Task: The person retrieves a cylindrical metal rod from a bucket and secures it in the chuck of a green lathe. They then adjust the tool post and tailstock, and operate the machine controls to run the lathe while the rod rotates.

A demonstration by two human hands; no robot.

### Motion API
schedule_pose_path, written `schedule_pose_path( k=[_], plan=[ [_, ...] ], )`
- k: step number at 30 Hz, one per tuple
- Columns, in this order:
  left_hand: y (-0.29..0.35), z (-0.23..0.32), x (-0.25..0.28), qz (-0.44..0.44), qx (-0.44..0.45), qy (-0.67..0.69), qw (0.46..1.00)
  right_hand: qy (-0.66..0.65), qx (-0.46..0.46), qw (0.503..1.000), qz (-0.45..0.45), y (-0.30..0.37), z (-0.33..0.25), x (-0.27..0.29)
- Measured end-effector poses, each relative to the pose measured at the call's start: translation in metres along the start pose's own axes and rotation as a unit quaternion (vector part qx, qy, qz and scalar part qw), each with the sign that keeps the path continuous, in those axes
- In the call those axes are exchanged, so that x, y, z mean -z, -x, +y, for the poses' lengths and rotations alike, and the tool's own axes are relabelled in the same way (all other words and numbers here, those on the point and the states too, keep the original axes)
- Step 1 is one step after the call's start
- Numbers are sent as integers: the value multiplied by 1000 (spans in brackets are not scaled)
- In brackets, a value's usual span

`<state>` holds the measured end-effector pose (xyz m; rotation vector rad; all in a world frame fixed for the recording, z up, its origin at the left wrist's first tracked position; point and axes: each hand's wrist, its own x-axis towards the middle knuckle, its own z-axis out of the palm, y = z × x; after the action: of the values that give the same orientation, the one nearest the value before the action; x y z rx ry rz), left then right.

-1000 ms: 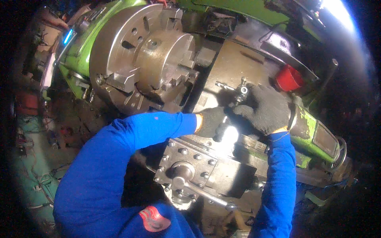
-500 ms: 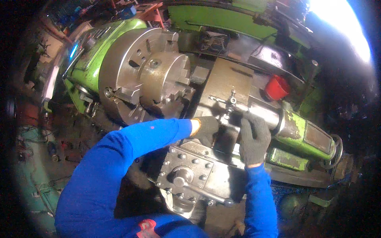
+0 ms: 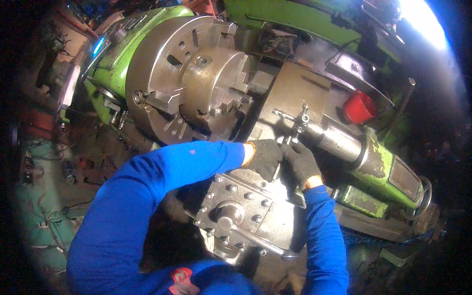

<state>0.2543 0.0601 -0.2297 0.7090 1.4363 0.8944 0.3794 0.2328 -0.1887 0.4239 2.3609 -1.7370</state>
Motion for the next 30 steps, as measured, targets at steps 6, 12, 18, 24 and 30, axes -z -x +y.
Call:
schedule_pose_path(
  k=[6, 12, 18, 24, 30],
  plan=[
    [21, 32, 3, 3, -195, -264, 945, -76, -47, 995, -54, 43, -37, 9],
    [44, 90, -8, 58, 190, 91, 976, 245, 79, 965, 48, 14, 18, 2],
    [24, 62, 25, 156, 37, 13, 987, 306, 25, 947, 94, 41, 10, 26],
    [8, 47, 35, 126, -27, -66, 989, 322, 0, 944, 76, 41, -5, 42],
    [-2, 36, 53, 203, -62, -51, 976, 216, 31, 946, 242, 69, 28, 53]
  ],
)
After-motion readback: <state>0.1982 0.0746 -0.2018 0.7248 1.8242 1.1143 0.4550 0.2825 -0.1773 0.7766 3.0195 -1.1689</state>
